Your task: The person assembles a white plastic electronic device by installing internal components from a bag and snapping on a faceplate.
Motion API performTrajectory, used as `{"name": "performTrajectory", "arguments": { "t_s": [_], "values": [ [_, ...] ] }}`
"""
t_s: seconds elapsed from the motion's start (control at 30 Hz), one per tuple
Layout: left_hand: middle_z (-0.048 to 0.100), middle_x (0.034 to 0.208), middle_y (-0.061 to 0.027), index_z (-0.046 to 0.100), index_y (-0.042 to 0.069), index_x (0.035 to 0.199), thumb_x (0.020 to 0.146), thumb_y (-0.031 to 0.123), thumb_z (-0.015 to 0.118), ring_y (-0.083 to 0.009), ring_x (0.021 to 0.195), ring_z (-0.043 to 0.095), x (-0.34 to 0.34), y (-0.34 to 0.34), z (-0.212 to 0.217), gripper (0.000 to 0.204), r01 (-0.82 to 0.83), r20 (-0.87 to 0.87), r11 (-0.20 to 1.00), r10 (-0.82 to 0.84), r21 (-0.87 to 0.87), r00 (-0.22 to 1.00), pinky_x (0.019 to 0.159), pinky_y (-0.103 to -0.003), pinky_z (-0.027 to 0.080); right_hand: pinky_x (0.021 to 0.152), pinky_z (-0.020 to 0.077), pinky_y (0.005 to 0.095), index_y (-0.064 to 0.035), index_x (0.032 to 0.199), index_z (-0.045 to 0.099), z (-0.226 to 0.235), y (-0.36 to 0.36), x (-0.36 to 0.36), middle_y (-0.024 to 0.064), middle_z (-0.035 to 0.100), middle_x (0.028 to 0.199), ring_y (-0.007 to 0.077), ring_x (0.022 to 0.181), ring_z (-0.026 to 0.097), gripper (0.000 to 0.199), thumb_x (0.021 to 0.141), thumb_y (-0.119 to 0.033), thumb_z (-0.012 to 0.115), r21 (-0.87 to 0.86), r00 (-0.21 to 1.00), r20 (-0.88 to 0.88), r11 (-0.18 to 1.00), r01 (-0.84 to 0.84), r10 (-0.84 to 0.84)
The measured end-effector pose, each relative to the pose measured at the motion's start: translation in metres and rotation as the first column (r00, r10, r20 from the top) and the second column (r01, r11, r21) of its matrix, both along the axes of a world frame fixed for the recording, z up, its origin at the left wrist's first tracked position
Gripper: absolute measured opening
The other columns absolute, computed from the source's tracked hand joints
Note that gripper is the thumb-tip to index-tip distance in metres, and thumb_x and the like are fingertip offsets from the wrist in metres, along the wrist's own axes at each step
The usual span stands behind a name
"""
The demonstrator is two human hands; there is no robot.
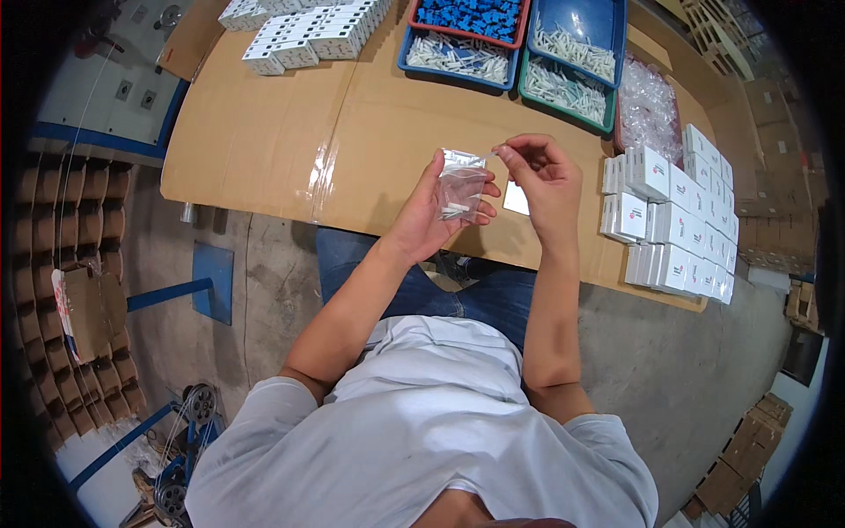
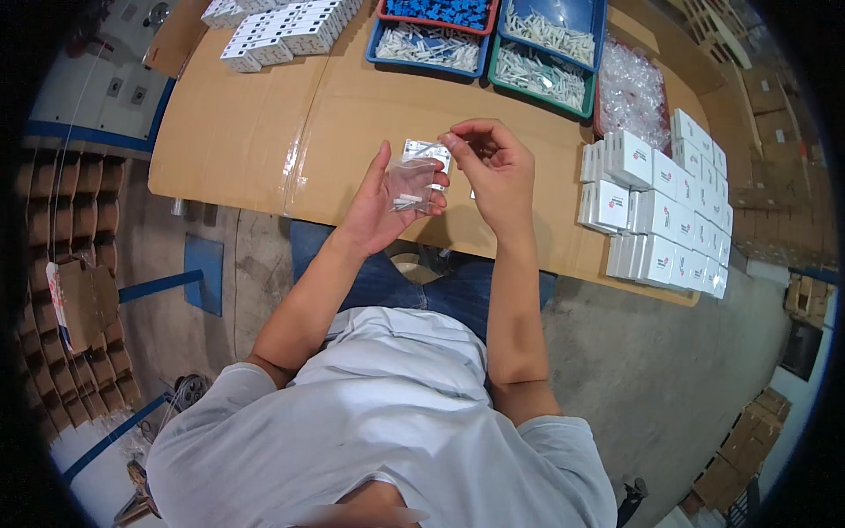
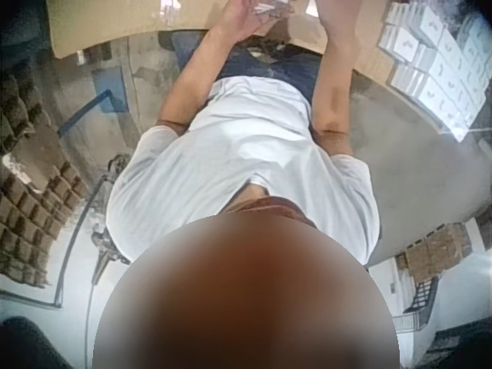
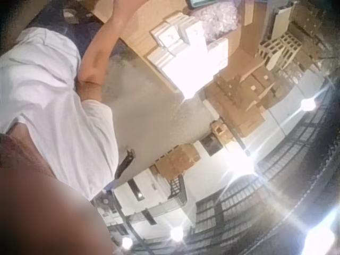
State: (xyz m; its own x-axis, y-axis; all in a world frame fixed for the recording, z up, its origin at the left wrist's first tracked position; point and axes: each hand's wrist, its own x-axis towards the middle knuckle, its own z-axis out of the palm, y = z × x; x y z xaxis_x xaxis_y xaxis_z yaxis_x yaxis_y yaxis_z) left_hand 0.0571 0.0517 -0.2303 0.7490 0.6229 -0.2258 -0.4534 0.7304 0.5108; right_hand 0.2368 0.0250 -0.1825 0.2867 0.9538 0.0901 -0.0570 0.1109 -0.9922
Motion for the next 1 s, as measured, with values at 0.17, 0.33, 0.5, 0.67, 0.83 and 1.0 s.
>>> {"name": "performTrajectory", "arguments": {
  "t_s": [0.17,0.33,0.5,0.67,0.83,1.0],
  "values": [
    [0.070,0.110,-0.0105,0.060,0.006,0.131,0.106,0.068,0.029,-0.0213,0.090,0.070,0.000,-0.003,0.002,0.074,-0.005,-0.028,1.000,0.006,0.026,1.000,0.085,-0.036,0.056,0.069,0.0520,0.0223,0.0009,0.108,0.068,0.000,-0.004,-0.013,0.0040,0.071,0.090,0.0067,0.078,0.063,0.016,0.093,-0.001,0.074,-0.031,1.000,-0.011,1.000,-0.006,0.006],
    [0.070,0.109,-0.0085,0.058,0.011,0.134,0.106,0.067,0.030,-0.0203,0.088,0.070,-0.001,-0.005,-0.002,0.069,-0.008,-0.022,1.000,0.008,0.026,1.000,0.084,-0.037,0.057,0.066,0.0512,0.0217,-0.0020,0.101,0.071,0.000,-0.006,-0.012,0.0019,0.070,0.086,0.0059,0.078,0.062,0.011,0.092,-0.006,0.076,-0.155,0.983,0.138,0.983,-0.101,0.123],
    [0.070,0.107,-0.0061,0.061,0.011,0.128,0.106,0.066,0.034,-0.0197,0.088,0.071,-0.002,-0.007,0.000,0.065,-0.040,-0.050,0.999,0.039,-0.015,0.998,0.084,-0.038,0.058,0.064,0.0500,0.0228,-0.0023,0.097,0.073,-0.013,-0.006,-0.010,0.0016,0.071,0.095,0.0067,0.075,0.061,0.009,0.092,-0.010,0.075,-0.066,0.940,0.285,0.982,-0.174,0.186],
    [0.069,0.107,-0.0048,0.063,0.009,0.123,0.105,0.068,0.033,-0.0192,0.088,0.071,-0.004,-0.007,-0.001,0.068,-0.028,-0.088,1.000,0.027,-0.007,0.996,0.086,-0.037,0.057,0.076,0.0513,0.0261,-0.0012,0.098,0.072,-0.005,-0.011,-0.010,0.0051,0.070,0.117,0.0107,0.086,0.063,0.009,0.094,-0.009,0.072,-0.141,0.915,0.188,0.932,-0.334,0.356],
    [0.067,0.110,-0.0063,0.063,0.008,0.121,0.105,0.068,0.032,-0.0182,0.095,0.070,-0.002,-0.007,0.003,0.070,-0.011,-0.027,1.000,0.011,-0.018,1.000,0.088,-0.036,0.056,0.083,0.0520,0.0276,0.0017,0.093,0.069,0.007,-0.015,-0.005,0.0082,0.065,0.127,0.0140,0.092,0.063,0.011,0.095,-0.008,0.071,-0.145,0.733,0.512,0.886,-0.440,0.448],
    [0.066,0.123,-0.0084,0.060,0.004,0.134,0.108,0.060,0.036,-0.0189,0.110,0.068,-0.004,-0.012,0.020,0.066,0.050,-0.070,0.998,-0.048,0.030,0.996,0.094,-0.035,0.055,0.079,0.0509,0.0282,0.0011,0.094,0.069,0.005,-0.019,0.004,0.0082,0.069,0.113,0.0143,0.089,0.062,0.012,0.094,-0.010,0.073,-0.125,0.859,0.326,0.919,-0.374,0.394]
  ]
}}
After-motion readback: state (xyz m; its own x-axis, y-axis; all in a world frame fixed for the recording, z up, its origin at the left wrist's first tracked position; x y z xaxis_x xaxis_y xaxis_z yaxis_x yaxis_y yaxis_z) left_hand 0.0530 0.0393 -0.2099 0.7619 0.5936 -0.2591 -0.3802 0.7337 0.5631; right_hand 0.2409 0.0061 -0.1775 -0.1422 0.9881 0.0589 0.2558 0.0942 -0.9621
